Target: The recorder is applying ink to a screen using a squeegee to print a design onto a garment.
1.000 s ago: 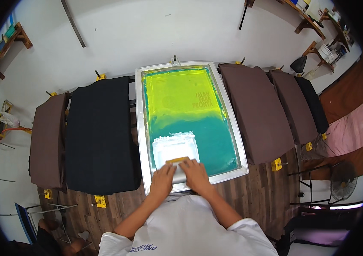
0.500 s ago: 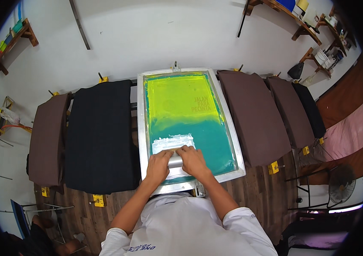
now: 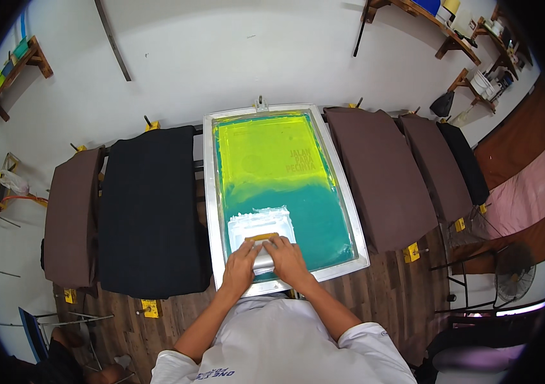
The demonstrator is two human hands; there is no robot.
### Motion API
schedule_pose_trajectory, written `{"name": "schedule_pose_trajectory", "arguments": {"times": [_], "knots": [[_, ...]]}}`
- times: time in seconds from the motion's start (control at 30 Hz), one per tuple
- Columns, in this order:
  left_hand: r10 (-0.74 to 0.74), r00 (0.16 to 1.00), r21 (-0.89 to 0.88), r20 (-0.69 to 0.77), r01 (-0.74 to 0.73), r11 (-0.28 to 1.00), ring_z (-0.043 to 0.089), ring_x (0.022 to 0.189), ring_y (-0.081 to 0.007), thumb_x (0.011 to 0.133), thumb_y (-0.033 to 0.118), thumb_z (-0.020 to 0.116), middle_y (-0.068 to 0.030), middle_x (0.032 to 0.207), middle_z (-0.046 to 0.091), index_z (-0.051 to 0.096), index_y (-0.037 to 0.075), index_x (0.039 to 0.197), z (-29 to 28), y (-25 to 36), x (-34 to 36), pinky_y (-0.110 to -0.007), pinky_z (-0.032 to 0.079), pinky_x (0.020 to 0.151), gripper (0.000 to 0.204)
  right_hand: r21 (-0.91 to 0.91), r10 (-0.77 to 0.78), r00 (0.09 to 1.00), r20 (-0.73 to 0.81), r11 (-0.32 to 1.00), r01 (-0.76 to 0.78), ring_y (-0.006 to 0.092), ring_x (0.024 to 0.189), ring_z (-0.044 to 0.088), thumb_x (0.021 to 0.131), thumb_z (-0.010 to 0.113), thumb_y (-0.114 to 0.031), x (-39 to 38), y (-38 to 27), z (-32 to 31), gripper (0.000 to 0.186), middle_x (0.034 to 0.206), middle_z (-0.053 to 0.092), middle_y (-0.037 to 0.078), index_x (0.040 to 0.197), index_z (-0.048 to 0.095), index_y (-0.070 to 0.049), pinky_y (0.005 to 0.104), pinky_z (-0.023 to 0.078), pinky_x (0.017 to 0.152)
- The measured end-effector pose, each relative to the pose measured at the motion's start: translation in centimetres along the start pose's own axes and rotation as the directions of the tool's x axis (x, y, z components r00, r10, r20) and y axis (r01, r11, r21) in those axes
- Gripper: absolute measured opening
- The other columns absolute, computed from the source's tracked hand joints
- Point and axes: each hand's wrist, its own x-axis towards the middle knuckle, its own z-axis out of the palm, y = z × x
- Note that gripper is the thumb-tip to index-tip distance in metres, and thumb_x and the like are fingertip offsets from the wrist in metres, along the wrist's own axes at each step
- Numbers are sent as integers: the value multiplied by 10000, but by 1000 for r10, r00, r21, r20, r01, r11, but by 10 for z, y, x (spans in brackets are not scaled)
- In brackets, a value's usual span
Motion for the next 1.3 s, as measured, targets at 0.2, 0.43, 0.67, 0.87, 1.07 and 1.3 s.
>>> {"name": "schedule_pose_trajectory", "arguments": {"times": [0.2, 0.43, 0.67, 0.87, 1.07, 1.3], "knots": [[-72, 995, -47, 63, 75, 996, 532, 1265, -390, 675, -174, 588, -250, 1306, 582, 620, -13, 1252, -5, 10, 2, -446, 434, 1031, 600, -15, -12, 1000, 22, 1000, 12, 303, 1183, 540, 674, 677, 63, -2, -3, -12, 548, 1248, 578, 104, 1199, 624, -84, 460, 484, 845], [-98, 991, -11, 89, 99, 995, 482, 1323, -379, 678, -166, 591, -243, 1370, 536, 573, 13, 1321, -5, 18, -10, -458, 404, 1064, 668, 10, -11, 998, 55, 1000, 11, 316, 1193, 523, 720, 642, 49, -10, -8, -22, 516, 1284, 558, 122, 1220, 611, -70, 459, 475, 859], [-119, 983, -32, 142, 125, 992, 455, 1344, -383, 668, -158, 606, -245, 1406, 504, 554, 23, 1346, -10, 15, -15, -443, 397, 1081, 704, 11, 42, 973, 228, 999, -46, 316, 1258, 487, 770, 584, 42, -8, -14, -25, 513, 1304, 551, 135, 1271, 586, -69, 475, 455, 914], [-101, 985, -52, 138, 109, 993, 453, 1346, -385, 655, -164, 615, -246, 1402, 506, 562, 19, 1343, -4, 9, -20, -444, 394, 1086, 714, 10, 38, 994, 100, 999, -39, 325, 1266, 484, 788, 567, 29, -21, -13, -6, 504, 1333, 540, 133, 1282, 585, -70, 472, 454, 912], [-106, 986, -58, 132, 114, 992, 454, 1343, -386, 661, -164, 609, -240, 1396, 511, 568, 21, 1340, -6, 18, -23, -445, 387, 1090, 705, 40, 67, 998, 15, 997, -68, 330, 1261, 483, 771, 566, 47, -29, -12, 6, 523, 1353, 530, 139, 1284, 583, -57, 483, 453, 924], [-101, 986, -64, 132, 110, 992, 476, 1313, -392, 654, -159, 614, -232, 1381, 520, 566, 27, 1339, -6, 23, -26, -452, 383, 1094, 711, 69, 66, 997, 41, 995, -69, 336, 1275, 474, 731, 604, 67, -33, -17, -6, 525, 1319, 555, 154, 1243, 597, -48, 488, 454, 929]]}}
